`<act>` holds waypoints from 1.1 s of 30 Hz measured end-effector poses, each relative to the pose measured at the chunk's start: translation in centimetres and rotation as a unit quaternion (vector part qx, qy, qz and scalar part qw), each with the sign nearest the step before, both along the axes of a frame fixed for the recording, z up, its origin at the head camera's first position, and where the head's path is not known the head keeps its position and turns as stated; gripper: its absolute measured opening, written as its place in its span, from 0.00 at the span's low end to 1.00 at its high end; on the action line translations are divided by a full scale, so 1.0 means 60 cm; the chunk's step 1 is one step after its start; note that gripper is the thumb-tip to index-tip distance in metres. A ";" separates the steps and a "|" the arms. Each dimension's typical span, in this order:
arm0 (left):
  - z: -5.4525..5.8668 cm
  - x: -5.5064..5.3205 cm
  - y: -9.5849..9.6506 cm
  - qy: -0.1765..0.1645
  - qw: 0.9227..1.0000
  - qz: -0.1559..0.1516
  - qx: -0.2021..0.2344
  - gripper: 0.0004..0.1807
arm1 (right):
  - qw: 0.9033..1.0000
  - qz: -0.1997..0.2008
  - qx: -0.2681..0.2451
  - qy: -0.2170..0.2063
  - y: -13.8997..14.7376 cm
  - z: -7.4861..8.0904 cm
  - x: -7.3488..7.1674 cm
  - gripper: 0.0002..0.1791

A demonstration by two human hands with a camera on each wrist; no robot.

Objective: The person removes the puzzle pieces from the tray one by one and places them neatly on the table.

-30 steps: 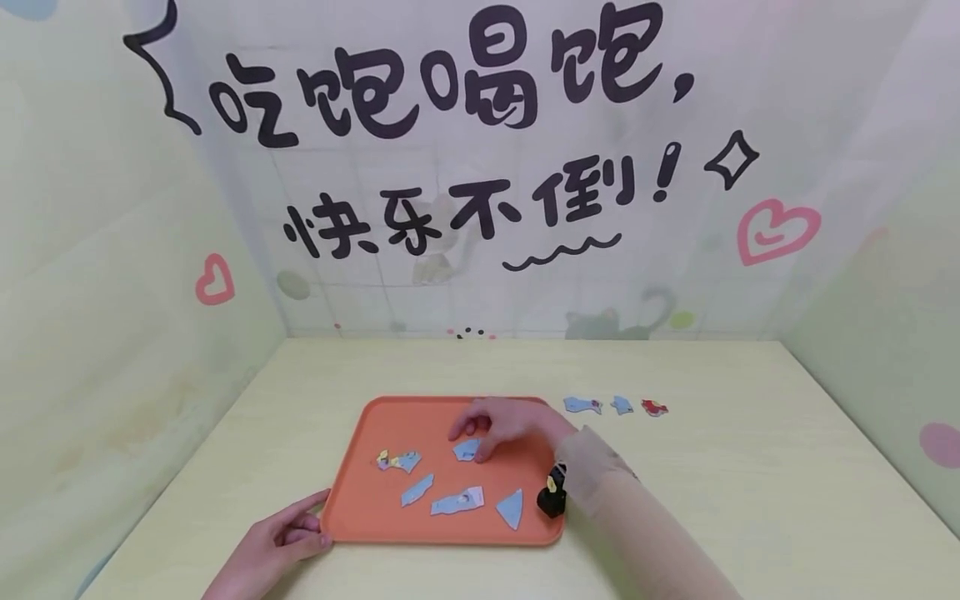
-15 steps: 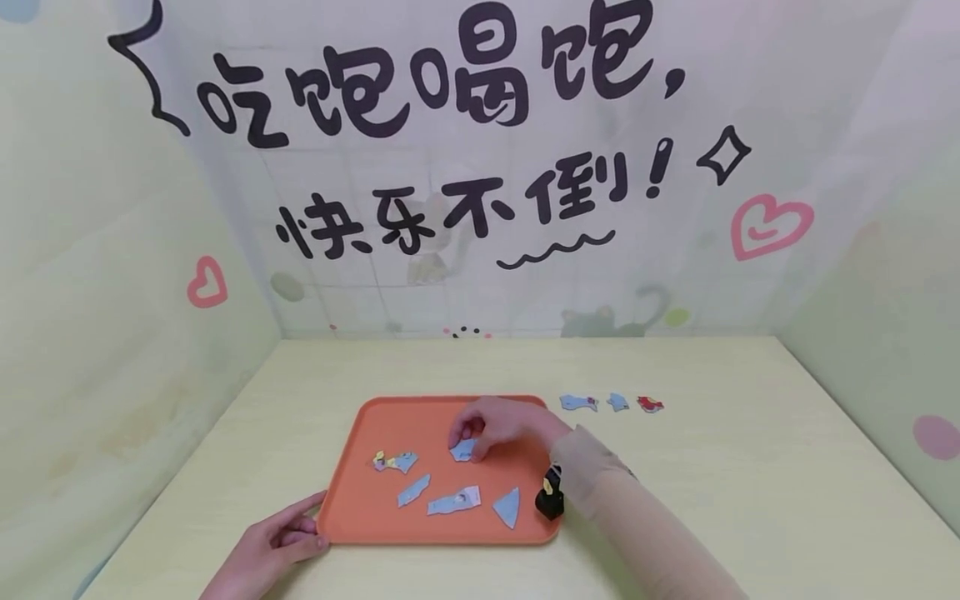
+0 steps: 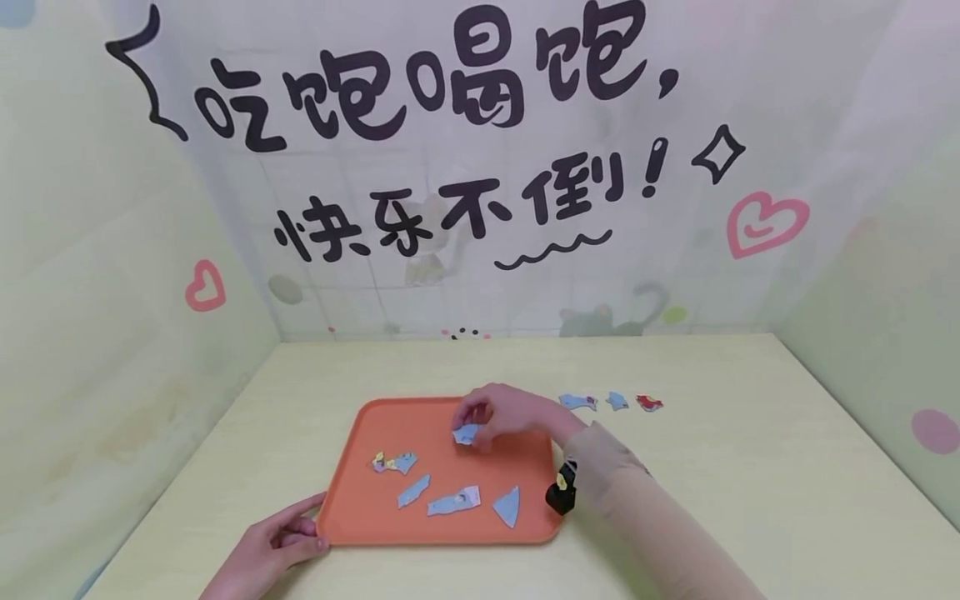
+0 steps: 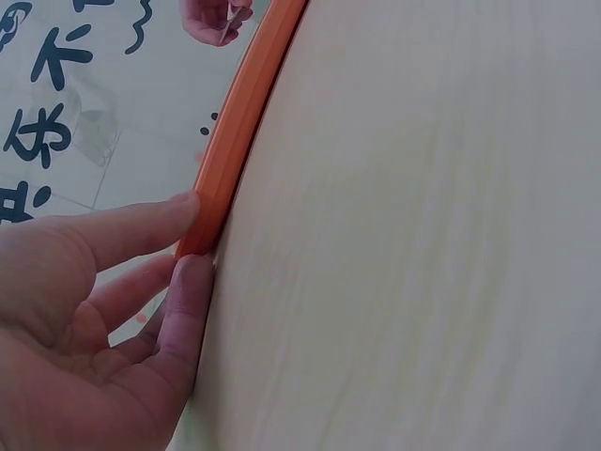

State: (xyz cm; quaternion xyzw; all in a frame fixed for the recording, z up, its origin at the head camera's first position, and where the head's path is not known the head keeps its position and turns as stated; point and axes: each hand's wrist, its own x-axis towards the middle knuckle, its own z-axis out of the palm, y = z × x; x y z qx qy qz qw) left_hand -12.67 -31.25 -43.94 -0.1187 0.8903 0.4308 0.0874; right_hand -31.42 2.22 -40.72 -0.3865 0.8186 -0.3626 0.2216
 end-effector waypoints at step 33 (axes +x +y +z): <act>-0.006 -0.005 -0.004 -0.014 1.000 0.002 0.006 0.41 | 0.964 -0.208 -0.057 0.155 0.323 0.030 -0.026 0.18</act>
